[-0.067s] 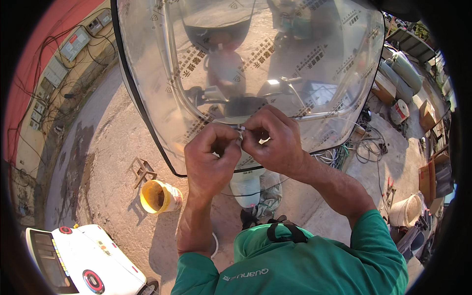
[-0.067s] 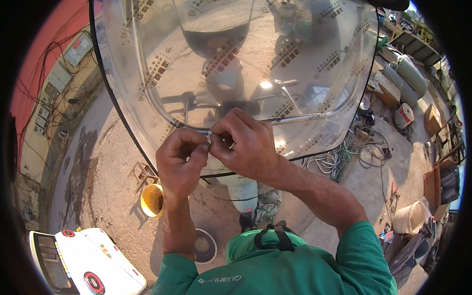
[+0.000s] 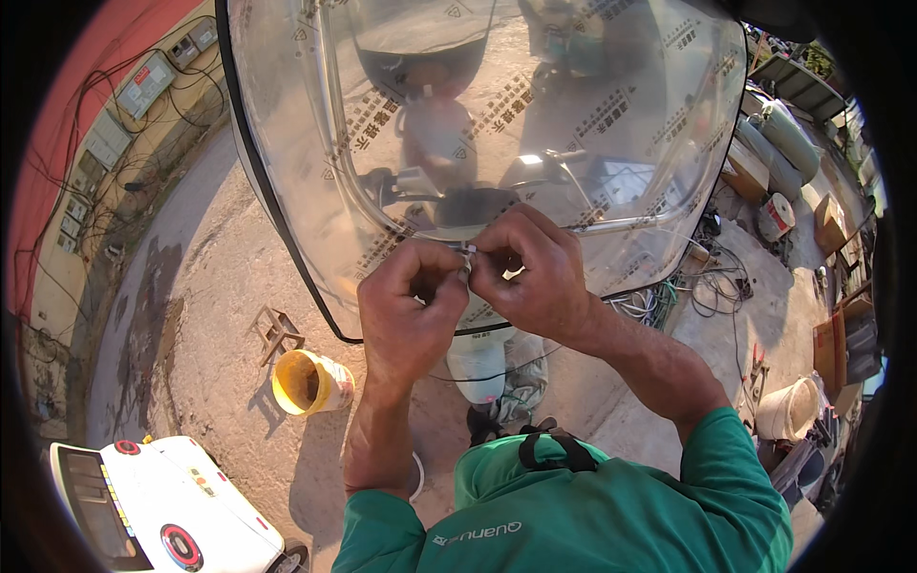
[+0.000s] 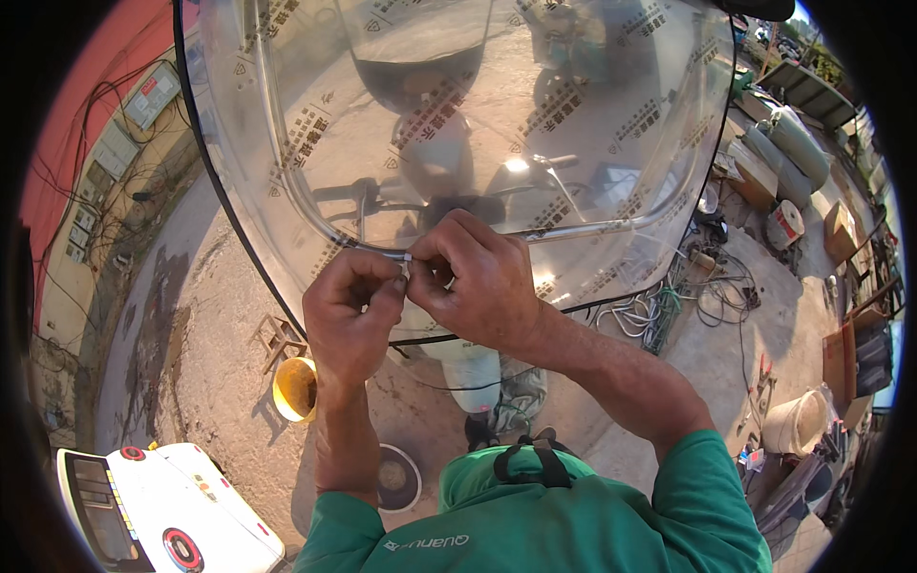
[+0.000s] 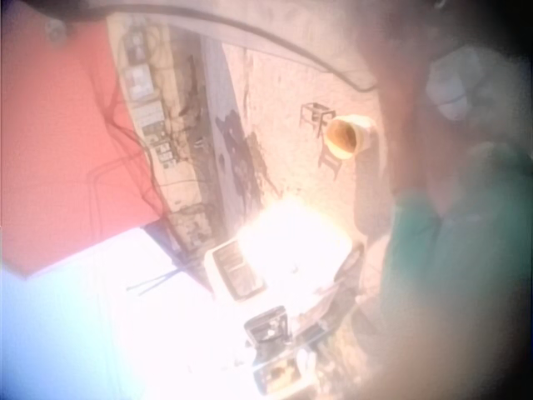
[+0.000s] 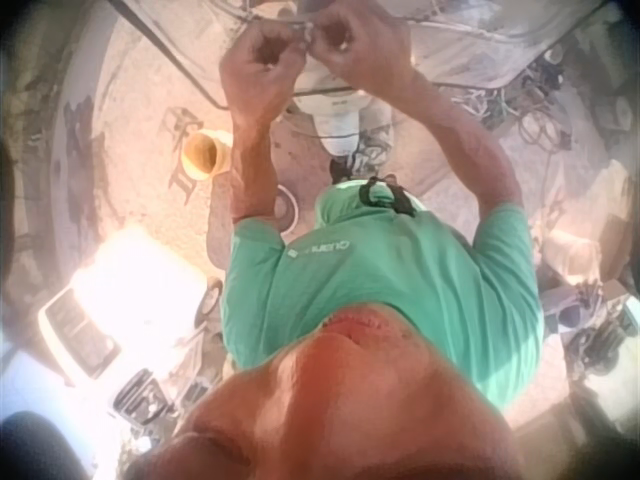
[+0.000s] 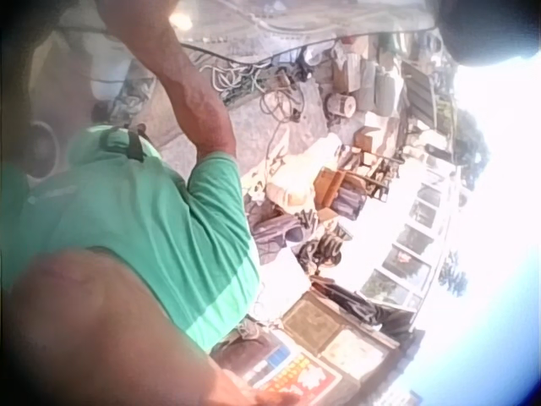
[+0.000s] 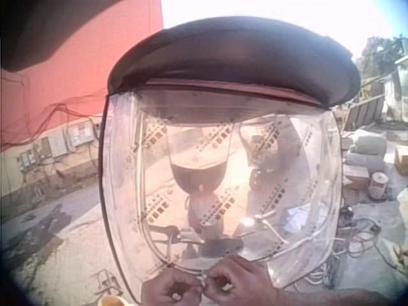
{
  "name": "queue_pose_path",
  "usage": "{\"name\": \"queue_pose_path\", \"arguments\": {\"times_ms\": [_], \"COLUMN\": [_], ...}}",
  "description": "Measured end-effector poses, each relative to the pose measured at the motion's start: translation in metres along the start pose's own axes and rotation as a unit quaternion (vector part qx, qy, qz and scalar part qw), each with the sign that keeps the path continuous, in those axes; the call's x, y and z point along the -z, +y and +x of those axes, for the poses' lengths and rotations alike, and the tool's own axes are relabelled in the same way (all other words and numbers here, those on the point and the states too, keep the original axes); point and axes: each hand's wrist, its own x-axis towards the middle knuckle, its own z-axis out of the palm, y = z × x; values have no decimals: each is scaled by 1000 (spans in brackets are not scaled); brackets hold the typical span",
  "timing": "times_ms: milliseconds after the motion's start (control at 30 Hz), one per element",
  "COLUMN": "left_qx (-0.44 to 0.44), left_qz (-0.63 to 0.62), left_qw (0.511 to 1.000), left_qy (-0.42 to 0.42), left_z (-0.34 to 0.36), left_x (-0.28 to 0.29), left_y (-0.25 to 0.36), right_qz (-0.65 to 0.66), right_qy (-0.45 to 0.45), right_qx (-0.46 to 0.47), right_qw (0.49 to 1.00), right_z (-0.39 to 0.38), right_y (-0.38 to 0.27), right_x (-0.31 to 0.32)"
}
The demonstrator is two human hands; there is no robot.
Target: The person installs a rubber seal onto a transparent plastic windshield for a scooter. They align the seal along the edges and use zip ties to secure it in place.
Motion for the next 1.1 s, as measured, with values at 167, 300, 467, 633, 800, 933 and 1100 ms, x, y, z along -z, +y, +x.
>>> {"name": "queue_pose_path", "arguments": {"times_ms": [167, 300, 467, 633, 800, 933, 1100], "left_qx": [15, 15, 13, 15, 18, 10, 0], "left_qz": [17, 16, 9, 8, -6, -12, -31], "left_qw": [1000, 1000, 1000, 1000, 1000, 1000, 999], "left_qy": [-1, 0, 4, -1, -4, -12, -21], "left_z": [1, 2, 1, 0, -1, -2, -2], "left_x": [-1, -1, -2, -1, -1, 2, 5], "left_y": [7, 6, 6, 6, 7, 3, -2], "right_qz": [-1, -7, -12, -12, -39, -36, -44], "right_qy": [8, 10, 21, 29, 28, 24, 5], "right_qx": [1, 17, 28, 37, 63, 67, 92], "right_qw": [1000, 1000, 999, 999, 997, 997, 995], "right_z": [-1, -2, -4, -5, -5, -7, -6], "right_y": [-1, 1, 4, 5, 4, 6, 6], "right_x": [0, -2, -5, -7, -5, -6, -4]}}
